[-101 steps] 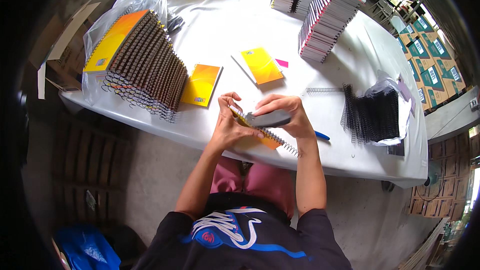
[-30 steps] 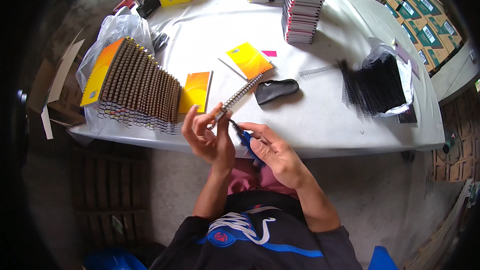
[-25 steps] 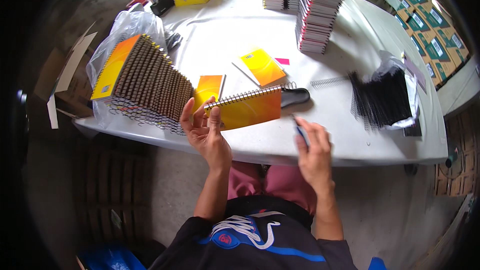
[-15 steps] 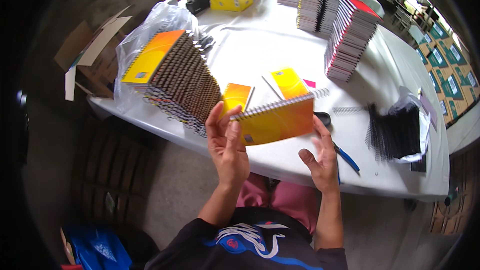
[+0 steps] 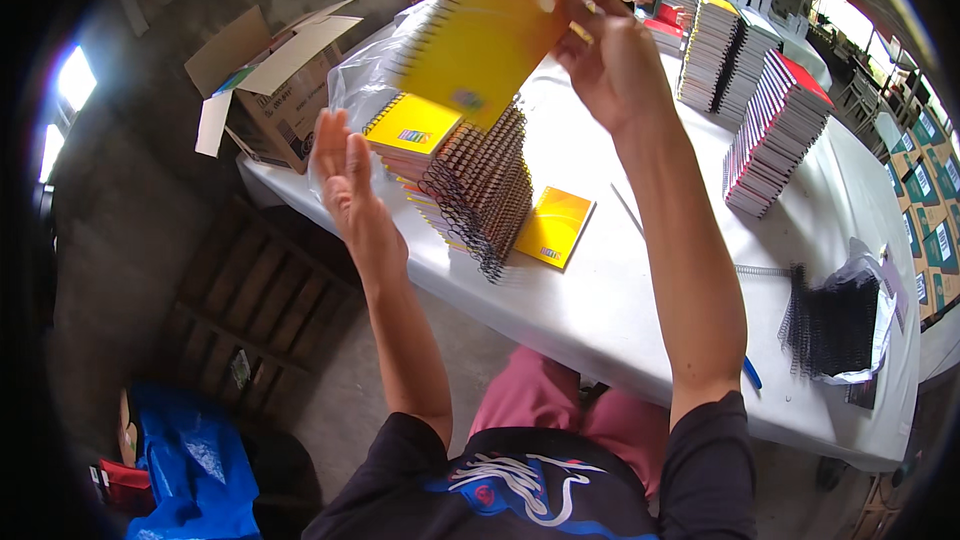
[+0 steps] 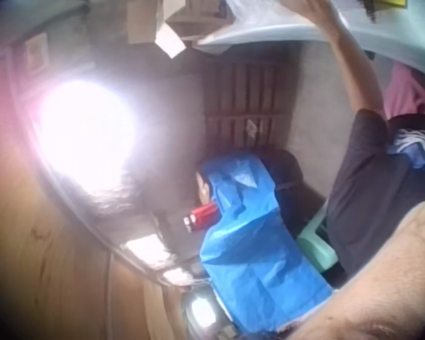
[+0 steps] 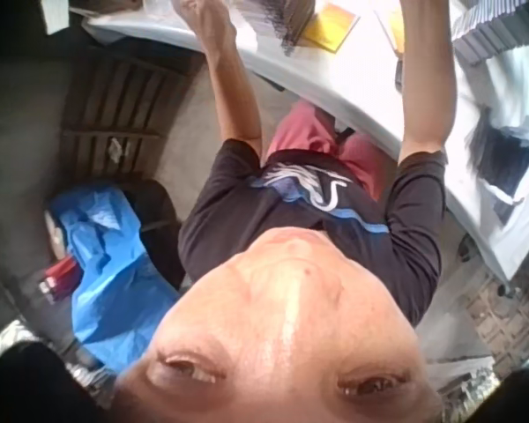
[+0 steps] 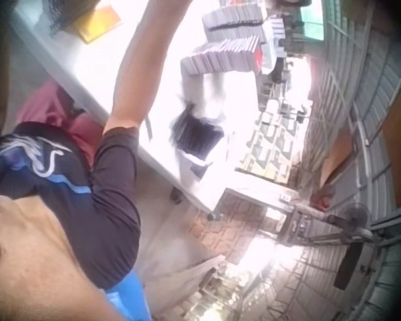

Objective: The person uses a pair of snips to trim the ends of spiral bindings on small notebooks and then stacks the finished notebooks onto a large pile on the table.

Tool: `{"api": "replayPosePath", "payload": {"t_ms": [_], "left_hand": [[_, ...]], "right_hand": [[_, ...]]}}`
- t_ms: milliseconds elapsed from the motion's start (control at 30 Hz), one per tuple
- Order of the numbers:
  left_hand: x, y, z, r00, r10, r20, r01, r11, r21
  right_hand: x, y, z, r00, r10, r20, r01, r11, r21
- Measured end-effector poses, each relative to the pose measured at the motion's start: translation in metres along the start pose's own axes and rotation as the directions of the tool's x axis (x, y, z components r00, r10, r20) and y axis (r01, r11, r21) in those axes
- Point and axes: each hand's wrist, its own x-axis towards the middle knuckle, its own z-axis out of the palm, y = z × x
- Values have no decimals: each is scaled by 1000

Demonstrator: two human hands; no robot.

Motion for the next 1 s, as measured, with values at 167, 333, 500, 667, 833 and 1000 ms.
{"api": "replayPosePath", "payload": {"t_ms": [167, 333, 500, 667, 833, 1000], "left_hand": [[-2, -14, 8, 982, -151, 112, 166, 976, -140], [-3, -25, 7, 967, -219, 130, 245, 938, -245], [0, -22, 7, 981, -120, 151, 146, 974, -173], [-3, -37, 14, 974, -61, 219, 100, 980, -170], [1, -36, 6, 980, -72, 185, 132, 932, -339], [3, -40, 1, 977, -62, 203, 123, 946, -301]], "right_hand": [[55, -1, 20, 809, -439, 391, 576, 462, -674], [51, 66, 59, 397, 114, 911, 912, 63, -406], [26, 49, 49, 723, -57, 689, 645, 413, -643], [35, 69, -34, 963, 1, 269, 212, 612, -762], [31, 78, -4, 908, 248, 338, 119, 619, -776], [45, 93, -11, 891, 244, 383, 150, 638, -756]]}}
